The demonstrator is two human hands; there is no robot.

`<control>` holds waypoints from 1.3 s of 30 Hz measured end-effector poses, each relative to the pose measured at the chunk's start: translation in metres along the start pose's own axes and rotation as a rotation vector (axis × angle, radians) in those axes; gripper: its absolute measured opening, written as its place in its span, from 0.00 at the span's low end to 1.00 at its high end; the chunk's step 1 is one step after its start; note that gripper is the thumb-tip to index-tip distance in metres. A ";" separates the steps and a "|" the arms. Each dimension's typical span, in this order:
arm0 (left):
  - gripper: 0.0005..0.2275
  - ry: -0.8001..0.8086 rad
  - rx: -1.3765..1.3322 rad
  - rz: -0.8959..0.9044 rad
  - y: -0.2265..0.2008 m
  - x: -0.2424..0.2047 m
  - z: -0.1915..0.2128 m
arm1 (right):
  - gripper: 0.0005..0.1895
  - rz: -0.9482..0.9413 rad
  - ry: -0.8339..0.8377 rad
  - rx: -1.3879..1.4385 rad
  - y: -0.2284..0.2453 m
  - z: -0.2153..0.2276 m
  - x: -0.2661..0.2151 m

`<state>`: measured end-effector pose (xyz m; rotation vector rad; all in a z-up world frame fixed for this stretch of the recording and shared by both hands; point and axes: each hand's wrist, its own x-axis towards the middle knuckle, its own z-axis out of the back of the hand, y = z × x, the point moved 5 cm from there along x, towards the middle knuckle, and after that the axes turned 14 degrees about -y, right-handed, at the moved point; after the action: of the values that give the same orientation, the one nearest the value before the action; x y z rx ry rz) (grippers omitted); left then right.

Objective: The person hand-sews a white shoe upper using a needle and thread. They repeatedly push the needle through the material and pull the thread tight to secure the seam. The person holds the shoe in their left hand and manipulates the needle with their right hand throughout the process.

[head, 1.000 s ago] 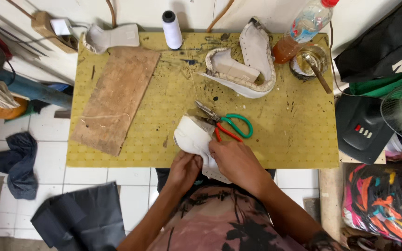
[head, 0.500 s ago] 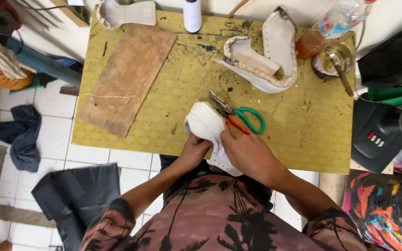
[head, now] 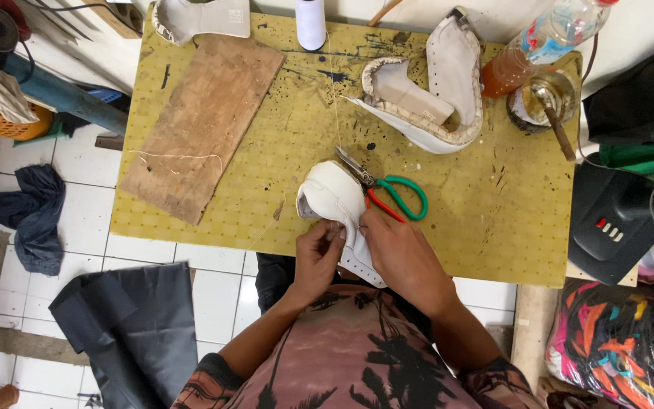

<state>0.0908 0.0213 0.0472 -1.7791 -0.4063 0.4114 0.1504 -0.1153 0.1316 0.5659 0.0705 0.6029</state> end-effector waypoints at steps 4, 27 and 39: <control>0.05 -0.069 -0.026 0.058 0.015 0.000 0.008 | 0.05 -0.086 -0.087 0.095 0.005 0.006 0.002; 0.17 -0.142 0.055 0.175 0.050 -0.006 0.022 | 0.08 -0.183 -0.167 0.527 0.009 0.011 -0.002; 0.30 0.196 0.104 0.209 0.031 0.005 0.003 | 0.07 -0.499 -0.154 1.412 0.006 -0.022 -0.018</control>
<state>0.0958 0.0189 0.0156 -1.7465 -0.0595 0.3931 0.1271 -0.1104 0.1143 1.8860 0.4978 -0.0821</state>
